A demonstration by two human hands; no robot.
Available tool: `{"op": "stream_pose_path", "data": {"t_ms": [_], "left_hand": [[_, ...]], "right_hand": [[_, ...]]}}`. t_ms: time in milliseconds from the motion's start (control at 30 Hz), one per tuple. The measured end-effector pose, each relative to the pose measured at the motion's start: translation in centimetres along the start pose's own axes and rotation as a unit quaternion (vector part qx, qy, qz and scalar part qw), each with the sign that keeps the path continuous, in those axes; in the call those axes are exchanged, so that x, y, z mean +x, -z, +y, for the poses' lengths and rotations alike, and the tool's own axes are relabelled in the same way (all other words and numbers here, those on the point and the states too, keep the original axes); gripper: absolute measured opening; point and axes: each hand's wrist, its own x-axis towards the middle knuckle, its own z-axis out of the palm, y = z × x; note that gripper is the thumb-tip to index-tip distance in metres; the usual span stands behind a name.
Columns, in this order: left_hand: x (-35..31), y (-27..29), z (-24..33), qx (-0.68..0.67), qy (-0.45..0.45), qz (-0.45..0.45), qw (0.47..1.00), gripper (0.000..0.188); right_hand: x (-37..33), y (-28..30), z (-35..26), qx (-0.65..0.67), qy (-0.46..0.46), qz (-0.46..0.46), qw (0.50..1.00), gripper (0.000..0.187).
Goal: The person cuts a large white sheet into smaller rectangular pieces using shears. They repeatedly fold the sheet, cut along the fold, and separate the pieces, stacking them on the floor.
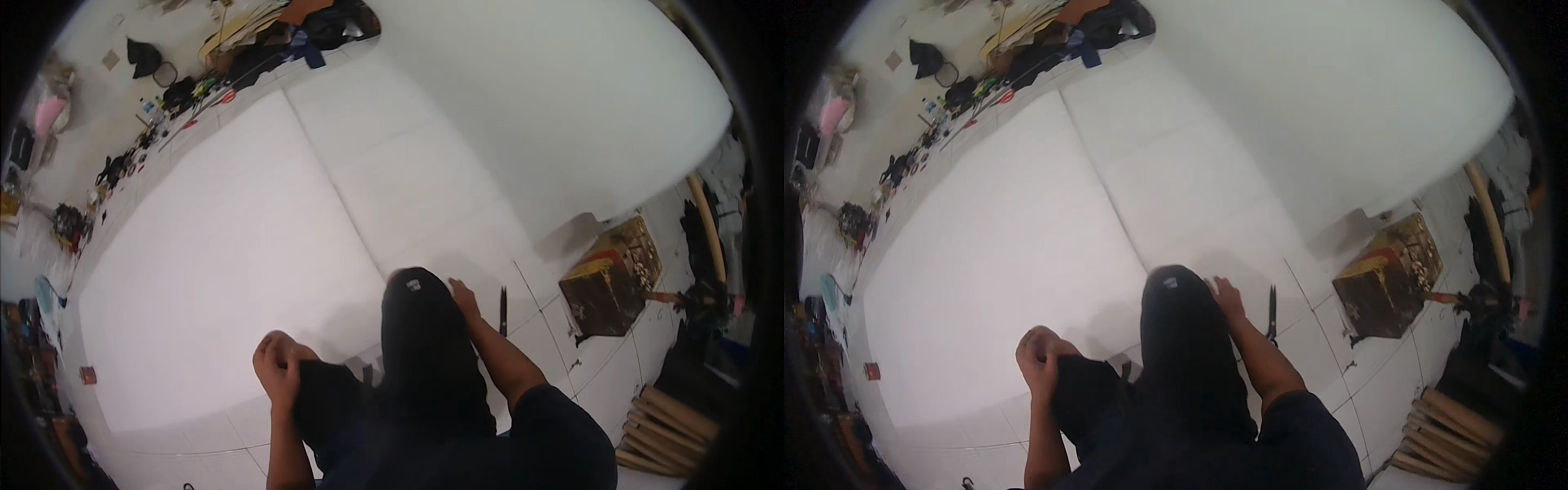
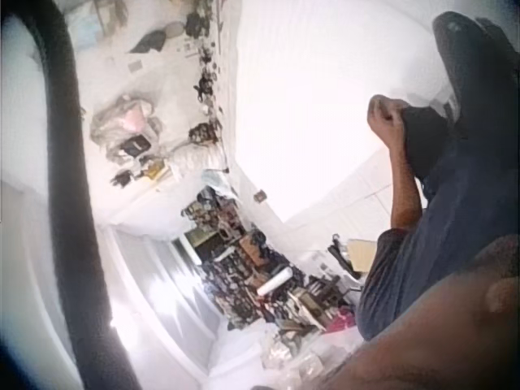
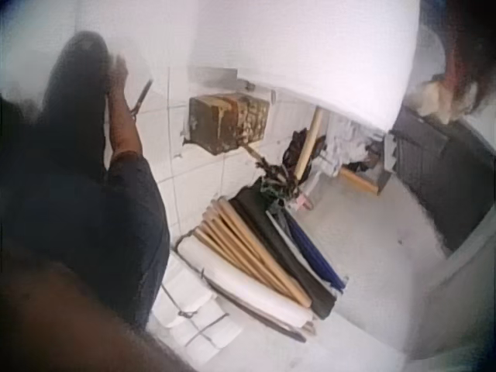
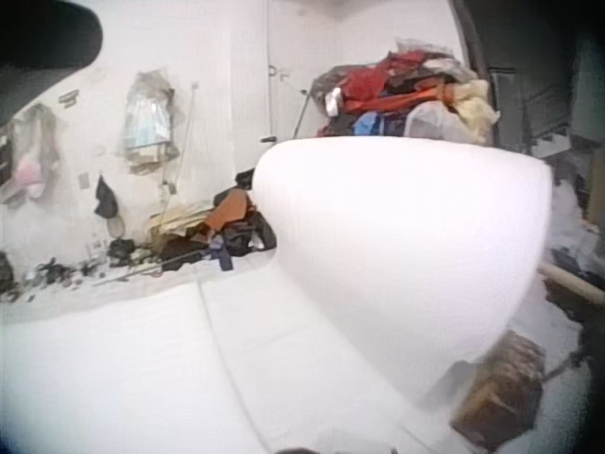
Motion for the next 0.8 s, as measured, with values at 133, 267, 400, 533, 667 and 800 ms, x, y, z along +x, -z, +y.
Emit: {"op": "stream_pose_path", "data": {"t_ms": [133, 267, 400, 533, 667, 800], "left_hand": [[-4.1, 2.4, 3.4, 0.087, 0.020, -0.018, 0.996, 0.040], [-5.4, 4.1, 6.6, 0.083, 0.042, -0.045, 0.995, 0.036], [-5.6, 8.9, 8.7, 0.073, 0.076, -0.130, 0.986, 0.033], [-6.5, 12.8, 10.6, 0.043, 0.104, -0.193, 0.975, 0.028], [-7.9, 17.0, 13.9, 0.017, 0.185, -0.275, 0.943, 0.033], [-10.8, 18.5, 16.3, -0.004, 0.223, -0.261, 0.939, 0.033]], "right_hand": [[3.2, -4.3, -2.7, -0.130, 0.158, 0.057, 0.977, 0.053], [6.3, -3.4, 1.3, 0.033, 0.064, -0.091, 0.993, 0.046], [12.3, 3.5, 2.3, 0.126, -0.343, -0.035, 0.930, 0.057], [18.7, 16.9, 8.5, 0.386, -0.471, 0.131, 0.782, 0.054], [21.2, 29.4, 4.3, 0.584, -0.518, 0.234, 0.579, 0.049], [21.2, 40.6, -1.1, 0.597, -0.396, 0.302, 0.629, 0.050]]}}
